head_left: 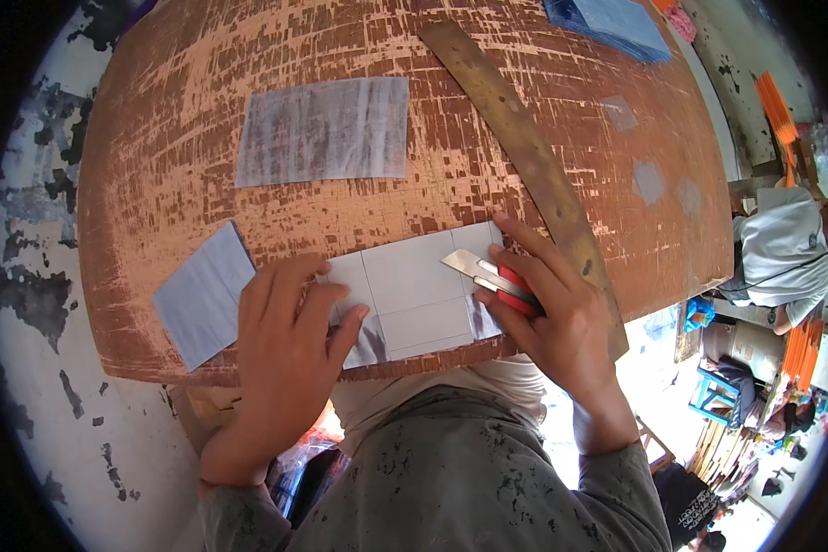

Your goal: The person cuts plastic sheets along a paper template using a utility knife, then separates and moves the cut pieces by hand on the table.

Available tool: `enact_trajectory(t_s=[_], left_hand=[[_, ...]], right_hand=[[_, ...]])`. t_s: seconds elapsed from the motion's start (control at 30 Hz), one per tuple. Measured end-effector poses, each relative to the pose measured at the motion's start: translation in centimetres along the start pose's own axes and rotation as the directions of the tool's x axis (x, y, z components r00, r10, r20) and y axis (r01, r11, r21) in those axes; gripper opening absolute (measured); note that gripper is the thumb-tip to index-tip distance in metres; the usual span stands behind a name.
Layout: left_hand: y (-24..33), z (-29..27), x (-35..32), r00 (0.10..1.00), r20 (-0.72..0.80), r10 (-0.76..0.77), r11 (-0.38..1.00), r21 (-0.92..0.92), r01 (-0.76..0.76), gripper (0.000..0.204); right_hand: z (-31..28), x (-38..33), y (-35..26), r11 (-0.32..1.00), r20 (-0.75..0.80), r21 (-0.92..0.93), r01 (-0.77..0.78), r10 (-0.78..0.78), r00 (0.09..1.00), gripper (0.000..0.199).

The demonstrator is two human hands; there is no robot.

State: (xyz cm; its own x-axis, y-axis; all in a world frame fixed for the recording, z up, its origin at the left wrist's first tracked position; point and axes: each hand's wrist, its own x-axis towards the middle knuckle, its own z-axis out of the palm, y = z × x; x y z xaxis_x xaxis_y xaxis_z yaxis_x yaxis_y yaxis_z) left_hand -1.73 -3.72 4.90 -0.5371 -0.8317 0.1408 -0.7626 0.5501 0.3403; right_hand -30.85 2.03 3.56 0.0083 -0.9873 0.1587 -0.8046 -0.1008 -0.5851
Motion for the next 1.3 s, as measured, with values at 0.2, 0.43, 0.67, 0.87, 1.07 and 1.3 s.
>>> enact_trajectory(t_s=[0.2, 0.43, 0.67, 0.87, 1.07, 1.3], left_hand=[[0.3, -0.8, 3.4, 0.924, 0.208, 0.32, 0.944, -0.147, -0.294, 0.061], [0.1, -2.4, 6.7, 0.774, 0.43, 0.465, 0.881, -0.134, -0.454, 0.07], [0.5, -3.0, 7.8, 0.662, 0.566, 0.492, 0.839, -0.105, -0.534, 0.076], [0.6, -2.7, 8.2, 0.655, 0.538, 0.531, 0.804, -0.077, -0.589, 0.069], [0.5, -3.0, 8.5, 0.636, 0.541, 0.551, 0.784, -0.072, -0.617, 0.066], [1.1, -2.7, 8.3, 0.626, 0.551, 0.552, 0.753, -0.006, -0.658, 0.064]], right_hand=[[0.2, -0.2, 0.5, 0.997, -0.059, -0.042, 0.067, -0.07, 0.996, 0.037], [0.0, -0.1, 0.6, 0.997, -0.052, -0.021, 0.071, -0.072, 0.996, 0.039], [0.1, 0.0, 0.9, 0.997, -0.038, 0.015, 0.071, -0.07, 0.997, 0.042], [-1.6, -0.5, 0.3, 0.999, -0.028, 0.02, 0.03, -0.029, 0.999, 0.049], [-7.2, -0.9, 1.4, 0.986, 0.151, -0.158, -0.044, 0.068, 0.986, 0.044], [-6.9, 0.7, 3.1, 0.843, 0.322, -0.32, 0.432, -0.332, 0.887, 0.033]])
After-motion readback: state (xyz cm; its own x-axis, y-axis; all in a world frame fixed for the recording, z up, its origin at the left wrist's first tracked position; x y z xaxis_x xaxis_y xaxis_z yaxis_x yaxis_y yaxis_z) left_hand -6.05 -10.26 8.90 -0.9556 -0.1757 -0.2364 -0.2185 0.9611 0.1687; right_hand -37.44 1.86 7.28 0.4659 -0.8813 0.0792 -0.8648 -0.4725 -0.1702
